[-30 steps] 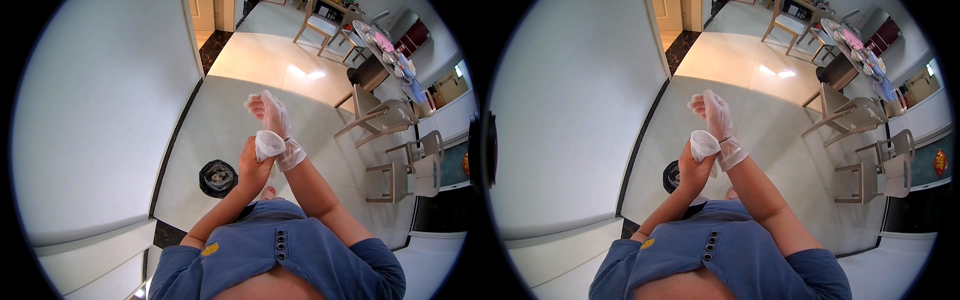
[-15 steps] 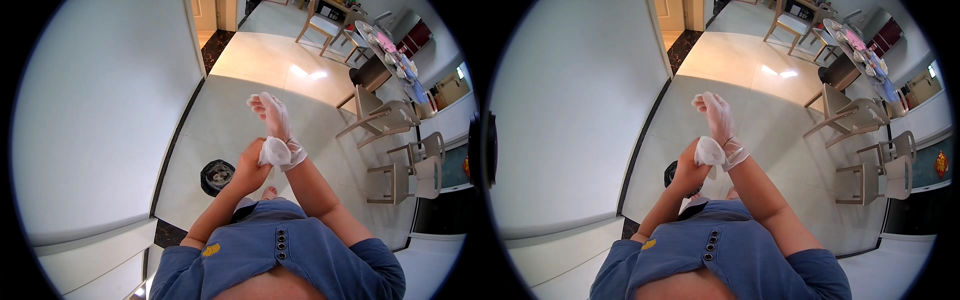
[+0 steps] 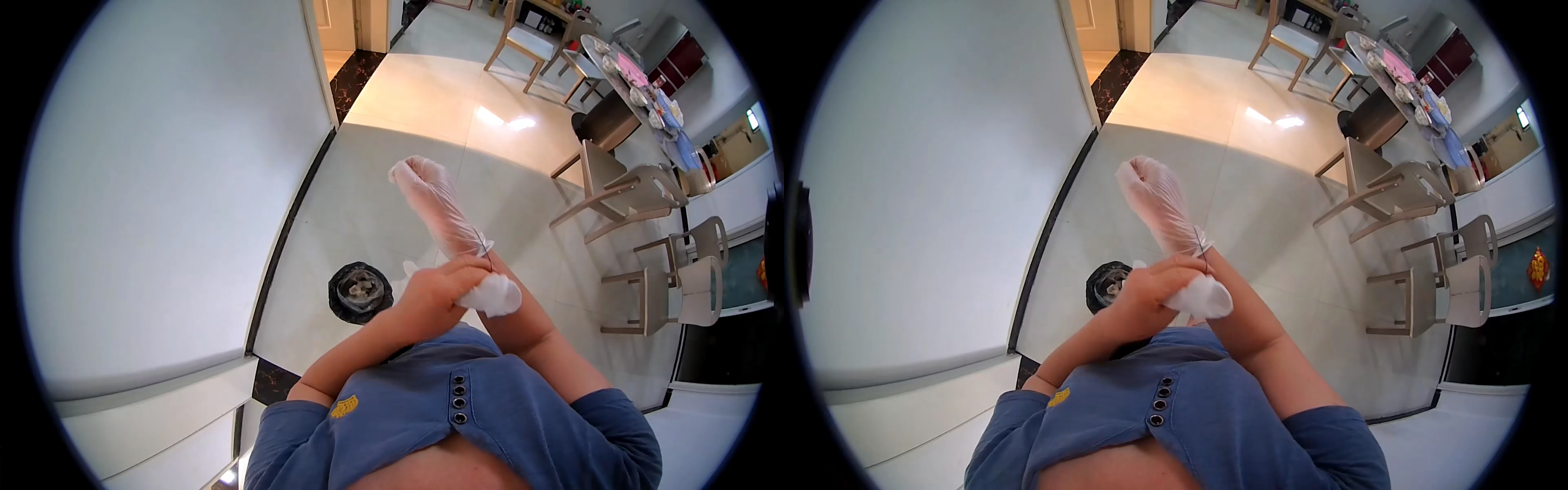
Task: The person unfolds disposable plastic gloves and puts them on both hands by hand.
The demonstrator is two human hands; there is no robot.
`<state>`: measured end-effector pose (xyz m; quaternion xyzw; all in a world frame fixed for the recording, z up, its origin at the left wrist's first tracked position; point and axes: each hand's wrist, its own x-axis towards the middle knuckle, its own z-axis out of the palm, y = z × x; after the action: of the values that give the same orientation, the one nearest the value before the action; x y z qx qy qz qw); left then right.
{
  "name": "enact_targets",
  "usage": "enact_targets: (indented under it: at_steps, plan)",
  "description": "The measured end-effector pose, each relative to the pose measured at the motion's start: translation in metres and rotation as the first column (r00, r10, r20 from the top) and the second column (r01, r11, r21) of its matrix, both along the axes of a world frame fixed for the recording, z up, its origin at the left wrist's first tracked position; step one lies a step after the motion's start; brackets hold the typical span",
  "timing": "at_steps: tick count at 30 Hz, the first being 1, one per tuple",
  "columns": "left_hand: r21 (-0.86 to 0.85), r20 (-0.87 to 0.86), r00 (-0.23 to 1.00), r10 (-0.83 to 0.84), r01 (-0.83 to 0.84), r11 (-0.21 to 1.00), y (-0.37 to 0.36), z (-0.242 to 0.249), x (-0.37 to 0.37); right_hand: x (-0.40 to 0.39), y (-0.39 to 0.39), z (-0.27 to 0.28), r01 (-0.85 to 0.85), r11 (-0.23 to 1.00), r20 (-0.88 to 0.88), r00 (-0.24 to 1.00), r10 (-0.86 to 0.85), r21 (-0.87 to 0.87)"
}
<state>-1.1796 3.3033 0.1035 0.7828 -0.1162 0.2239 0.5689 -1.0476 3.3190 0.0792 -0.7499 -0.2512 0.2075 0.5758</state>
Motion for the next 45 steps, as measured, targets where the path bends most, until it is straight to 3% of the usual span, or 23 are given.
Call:
enact_targets:
  at_steps: [2, 3, 4, 6, 10, 12, 15, 18, 22, 24, 28, 30, 31, 34, 36, 38, 40, 45]
  plan:
    - [0.064, -0.035, 0.999, 0.041, -0.039, 0.997, -0.006, -0.005, -0.004, 0.000, 0.000, 0.005, -0.041, 0.999, -0.038, 0.998, 0.041, -0.007]
    - [0.070, 0.074, 0.989, 0.132, -0.137, 0.988, -0.005, -0.012, -0.003, -0.001, -0.001, 0.011, -0.022, 0.999, -0.119, 0.992, 0.027, 0.045]
    - [0.070, 0.075, 0.989, 0.124, -0.129, 0.989, -0.006, -0.017, -0.005, -0.001, -0.003, 0.015, 0.003, 0.995, -0.200, 0.980, 0.016, 0.095]
    - [0.071, 0.067, 0.946, 0.316, -0.321, 0.945, -0.009, -0.022, -0.010, 0.001, -0.006, 0.017, 0.000, 0.993, -0.197, 0.980, 0.023, 0.116]
    - [0.138, 0.093, 0.901, 0.423, -0.433, 0.891, -0.015, -0.018, -0.009, 0.001, -0.002, 0.015, -0.009, 0.984, -0.168, 0.985, 0.039, 0.178]
    - [0.089, -0.048, 0.843, 0.536, -0.530, 0.843, -0.016, -0.009, -0.006, -0.001, -0.004, 0.017, -0.010, 0.988, -0.141, 0.990, 0.033, 0.155]
    - [0.093, 0.056, 0.889, 0.455, -0.459, 0.884, -0.010, -0.020, -0.004, 0.000, -0.003, 0.013, -0.021, 0.995, -0.087, 0.996, 0.030, 0.101]
    - [0.126, -0.043, 0.901, 0.432, -0.424, 0.897, -0.005, -0.015, -0.004, 0.000, -0.004, 0.015, -0.020, 0.998, -0.090, 0.996, 0.025, 0.055]
    - [0.074, -0.029, 0.908, 0.417, -0.414, 0.907, -0.002, -0.014, -0.005, 0.002, -0.002, 0.012, -0.012, 0.999, -0.072, 0.997, 0.014, 0.029]
    - [-0.011, -0.218, 0.874, 0.434, -0.447, 0.894, -0.004, -0.008, -0.008, 0.003, -0.001, 0.012, -0.011, 1.000, -0.024, 1.000, 0.011, 0.001]
    - [0.042, -0.286, 0.841, 0.459, -0.468, 0.883, 0.005, -0.008, -0.006, 0.007, 0.002, 0.006, -0.033, 0.999, 0.041, 0.999, 0.033, -0.011]
    - [-0.071, -0.385, 0.877, 0.289, -0.340, 0.938, 0.011, -0.009, -0.007, 0.007, 0.002, 0.006, -0.048, 0.998, 0.048, 0.998, 0.050, -0.047]
    - [-0.070, -0.384, 0.877, 0.290, -0.341, 0.938, 0.013, -0.009, -0.008, 0.007, 0.002, 0.006, -0.061, 0.995, 0.053, 0.996, 0.065, -0.085]
    - [-0.197, -0.235, 0.950, 0.205, -0.253, 0.947, 0.012, -0.009, -0.008, 0.006, 0.005, 0.003, -0.049, 0.995, 0.061, 0.997, 0.054, -0.083]
    - [0.002, -0.024, 0.979, 0.204, -0.204, 0.979, -0.004, -0.008, -0.009, 0.003, 0.003, 0.011, -0.109, 0.989, 0.021, 0.994, 0.112, -0.102]
    - [-0.011, -0.017, 0.974, 0.227, -0.227, 0.974, -0.018, -0.018, -0.008, -0.002, 0.004, 0.020, -0.169, 0.979, -0.021, 0.986, 0.168, -0.117]
    - [-0.133, -0.115, 0.957, 0.265, -0.279, 0.951, -0.022, -0.026, -0.007, -0.006, 0.006, 0.027, -0.197, 0.946, -0.217, 0.942, 0.255, 0.257]
    - [-0.250, 0.008, 0.957, 0.291, -0.280, 0.927, -0.015, -0.037, -0.004, -0.020, -0.009, 0.073, -0.198, 0.843, -0.247, 0.900, 0.358, 0.500]
